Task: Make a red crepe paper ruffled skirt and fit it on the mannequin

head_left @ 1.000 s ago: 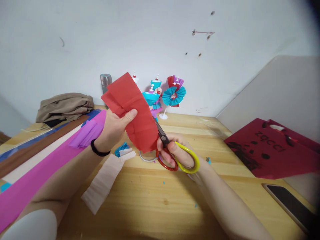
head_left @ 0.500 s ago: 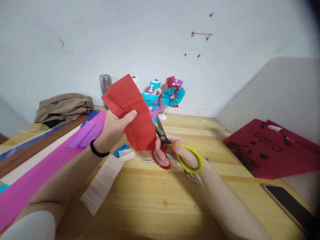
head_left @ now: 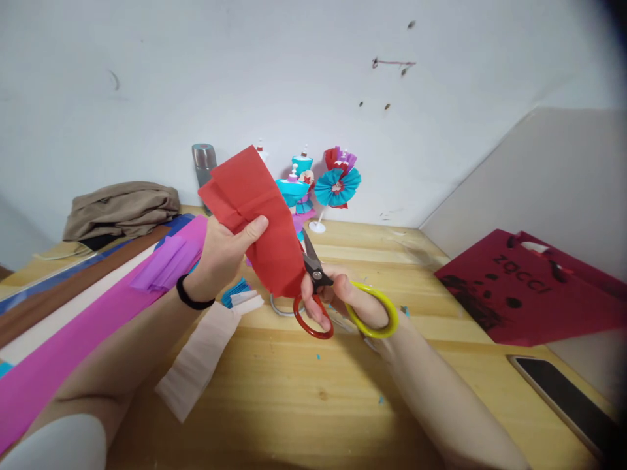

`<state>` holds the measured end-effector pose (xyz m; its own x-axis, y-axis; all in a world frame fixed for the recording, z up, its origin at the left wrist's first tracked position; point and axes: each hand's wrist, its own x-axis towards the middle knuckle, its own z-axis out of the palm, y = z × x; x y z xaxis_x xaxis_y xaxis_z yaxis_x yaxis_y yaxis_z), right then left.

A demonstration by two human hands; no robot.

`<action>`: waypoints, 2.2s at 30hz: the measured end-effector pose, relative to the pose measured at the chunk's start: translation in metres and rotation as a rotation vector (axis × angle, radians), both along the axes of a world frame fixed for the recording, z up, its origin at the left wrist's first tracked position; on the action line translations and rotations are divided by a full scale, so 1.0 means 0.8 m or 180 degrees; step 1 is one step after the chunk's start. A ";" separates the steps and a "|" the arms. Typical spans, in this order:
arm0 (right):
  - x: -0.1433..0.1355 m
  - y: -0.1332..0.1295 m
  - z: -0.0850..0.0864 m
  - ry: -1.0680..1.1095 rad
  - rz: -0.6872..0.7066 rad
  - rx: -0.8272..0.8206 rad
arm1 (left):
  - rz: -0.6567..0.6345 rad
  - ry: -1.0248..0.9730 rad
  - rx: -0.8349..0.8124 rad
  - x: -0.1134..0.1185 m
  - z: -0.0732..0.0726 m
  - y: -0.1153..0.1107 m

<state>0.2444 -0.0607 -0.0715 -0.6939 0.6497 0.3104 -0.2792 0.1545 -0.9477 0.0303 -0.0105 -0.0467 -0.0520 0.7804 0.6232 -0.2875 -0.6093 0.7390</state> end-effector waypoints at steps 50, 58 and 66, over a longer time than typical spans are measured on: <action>-0.005 -0.003 -0.006 0.0123 -0.0349 -0.0456 | -0.0306 0.0251 -0.0333 0.001 -0.012 0.000; -0.007 -0.002 -0.006 0.0242 -0.0272 -0.0517 | -0.0451 0.0232 -0.0491 0.001 -0.011 -0.002; -0.009 0.000 -0.010 0.0243 -0.0465 -0.0435 | -0.0548 0.0266 -0.0432 0.001 -0.010 -0.003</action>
